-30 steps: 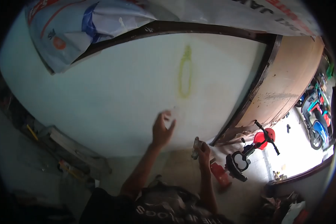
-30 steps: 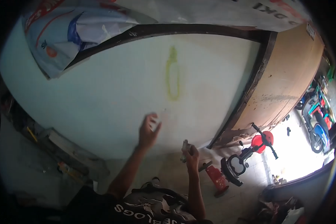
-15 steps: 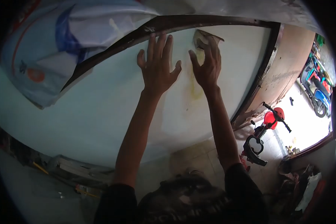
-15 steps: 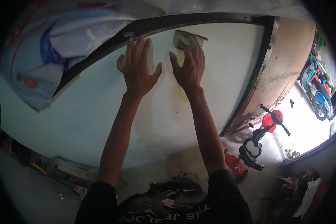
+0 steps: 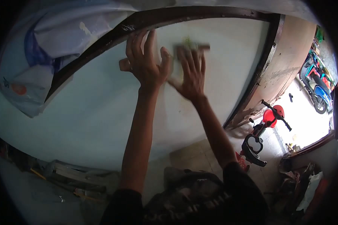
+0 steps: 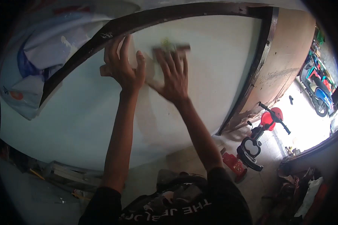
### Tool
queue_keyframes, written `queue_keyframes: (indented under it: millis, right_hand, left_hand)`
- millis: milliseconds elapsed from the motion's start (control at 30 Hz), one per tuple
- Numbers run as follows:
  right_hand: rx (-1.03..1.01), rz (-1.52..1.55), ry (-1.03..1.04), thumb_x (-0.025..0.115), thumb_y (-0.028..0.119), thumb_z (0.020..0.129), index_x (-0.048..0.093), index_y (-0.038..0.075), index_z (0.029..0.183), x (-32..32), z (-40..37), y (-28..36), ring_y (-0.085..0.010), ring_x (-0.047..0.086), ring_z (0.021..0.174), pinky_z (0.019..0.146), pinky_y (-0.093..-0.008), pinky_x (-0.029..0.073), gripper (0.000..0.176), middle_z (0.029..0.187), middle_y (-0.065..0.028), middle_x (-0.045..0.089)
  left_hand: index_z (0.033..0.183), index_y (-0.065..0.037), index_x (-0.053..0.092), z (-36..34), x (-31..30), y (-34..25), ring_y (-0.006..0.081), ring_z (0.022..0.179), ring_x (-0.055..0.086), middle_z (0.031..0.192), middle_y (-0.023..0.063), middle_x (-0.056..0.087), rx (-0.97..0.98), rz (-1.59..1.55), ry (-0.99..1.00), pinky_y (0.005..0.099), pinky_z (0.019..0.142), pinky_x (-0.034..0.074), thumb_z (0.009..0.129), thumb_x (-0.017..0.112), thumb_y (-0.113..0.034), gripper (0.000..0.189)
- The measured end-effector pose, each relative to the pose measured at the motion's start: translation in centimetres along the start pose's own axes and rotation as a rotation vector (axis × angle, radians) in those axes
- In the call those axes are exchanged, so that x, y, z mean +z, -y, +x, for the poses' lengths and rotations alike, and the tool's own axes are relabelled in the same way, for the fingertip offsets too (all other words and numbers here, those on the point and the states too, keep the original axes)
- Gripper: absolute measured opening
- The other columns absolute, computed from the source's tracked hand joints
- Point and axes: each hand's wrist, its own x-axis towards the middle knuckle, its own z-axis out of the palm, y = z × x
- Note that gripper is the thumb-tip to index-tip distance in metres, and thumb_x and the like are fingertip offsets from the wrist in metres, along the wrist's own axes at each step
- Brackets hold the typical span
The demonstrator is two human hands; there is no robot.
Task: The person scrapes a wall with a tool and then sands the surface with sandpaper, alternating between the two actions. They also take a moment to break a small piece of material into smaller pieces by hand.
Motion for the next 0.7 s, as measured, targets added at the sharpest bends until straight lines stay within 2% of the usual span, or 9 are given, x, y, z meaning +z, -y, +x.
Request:
queue_keyframes:
  millis: [33,133,267,333,367,433,467,600,700]
  right_hand:
    - [-0.060,0.004,-0.041,0.073,0.054,0.073,0.036,0.015,0.148,-0.4,2.4,-0.1,-0.0352,0.023,0.144,0.116,-0.0561,0.012,0.092,0.150,-0.0136,0.035]
    - [-0.020,0.020,-0.077,0.073,0.053,0.074,0.037,0.015,0.147,0.4,3.0,0.1,-0.0350,0.025,0.143,0.116,-0.0559,0.013,0.089,0.149,-0.0132,0.037]
    - [0.084,0.045,0.061,0.075,0.050,0.074,0.036,0.012,0.147,3.2,-6.8,-0.8,-0.0371,0.024,0.143,0.117,-0.0558,0.012,0.091,0.149,-0.0148,0.037]
    - [0.140,0.031,0.184,0.076,0.051,0.073,0.034,0.008,0.147,4.6,-13.8,-1.5,-0.0384,0.024,0.142,0.117,-0.0567,0.011,0.096,0.149,-0.0164,0.036]
    - [0.150,0.036,0.190,0.076,0.051,0.073,0.034,0.008,0.147,4.8,-15.4,-1.8,-0.0384,0.024,0.142,0.117,-0.0567,0.011,0.096,0.149,-0.0164,0.036]
    - [0.207,0.059,0.266,0.075,0.051,0.073,0.032,0.006,0.147,4.2,-16.7,-1.6,-0.0388,0.024,0.142,0.117,-0.0576,0.012,0.097,0.149,-0.0173,0.035]
    - [0.213,0.062,0.261,0.075,0.051,0.073,0.032,0.006,0.147,4.6,-16.2,-2.2,-0.0388,0.024,0.142,0.117,-0.0576,0.012,0.097,0.149,-0.0173,0.035]
    - [0.098,0.056,0.042,0.073,0.049,0.076,0.031,0.010,0.149,1.6,-4.4,-1.3,-0.0393,0.024,0.142,0.116,-0.0583,0.015,0.093,0.150,-0.0174,0.034]
    - [0.091,0.021,0.014,0.071,0.049,0.079,0.031,0.012,0.150,0.3,-1.5,0.0,-0.0386,0.024,0.142,0.116,-0.0583,0.014,0.089,0.150,-0.0161,0.034]
  left_hand:
    - [0.128,-0.009,0.059,0.1,-0.3,-0.1,0.0360,0.125,0.042,0.129,0.0133,0.051,0.014,0.000,0.013,0.0487,0.104,0.036,0.085,0.056,-0.030,0.048]
    - [0.130,-0.008,0.056,0.3,0.3,-0.3,0.0355,0.126,0.041,0.129,0.0128,0.051,0.020,0.017,-0.039,0.0487,0.105,0.034,0.082,0.056,-0.029,0.053]
    - [0.134,-0.009,0.053,0.6,-0.4,-1.7,0.0326,0.127,0.039,0.130,0.0105,0.051,-0.053,0.043,0.010,0.0502,0.099,0.032,0.076,0.058,-0.027,0.060]
    - [0.136,-0.011,0.051,0.7,-1.2,-2.1,0.0291,0.128,0.037,0.130,0.0075,0.050,-0.085,0.187,0.141,0.0475,0.089,0.027,0.071,0.059,-0.026,0.066]
    - [0.134,-0.012,0.052,0.4,-0.8,-1.3,0.0267,0.127,0.038,0.130,0.0043,0.050,-0.033,0.162,0.091,0.0441,0.084,0.024,0.071,0.059,-0.027,0.065]
    - [0.134,-0.012,0.052,0.2,-0.6,-1.6,0.0264,0.127,0.038,0.131,0.0038,0.050,-0.048,0.162,0.091,0.0446,0.084,0.024,0.071,0.059,-0.027,0.064]
    - [0.133,-0.012,0.053,0.4,-0.5,-1.6,0.0262,0.127,0.038,0.131,0.0033,0.050,-0.059,0.162,0.076,0.0451,0.085,0.024,0.071,0.059,-0.027,0.064]
    - [0.133,-0.014,0.053,0.3,-0.7,-1.8,0.0250,0.126,0.039,0.130,0.0025,0.050,-0.071,0.156,0.066,0.0454,0.085,0.024,0.072,0.059,-0.026,0.062]
    - [0.133,-0.018,0.054,0.5,-0.9,-1.4,0.0254,0.127,0.038,0.133,0.0020,0.049,-0.081,0.170,0.117,0.0480,0.090,0.024,0.075,0.060,-0.028,0.060]
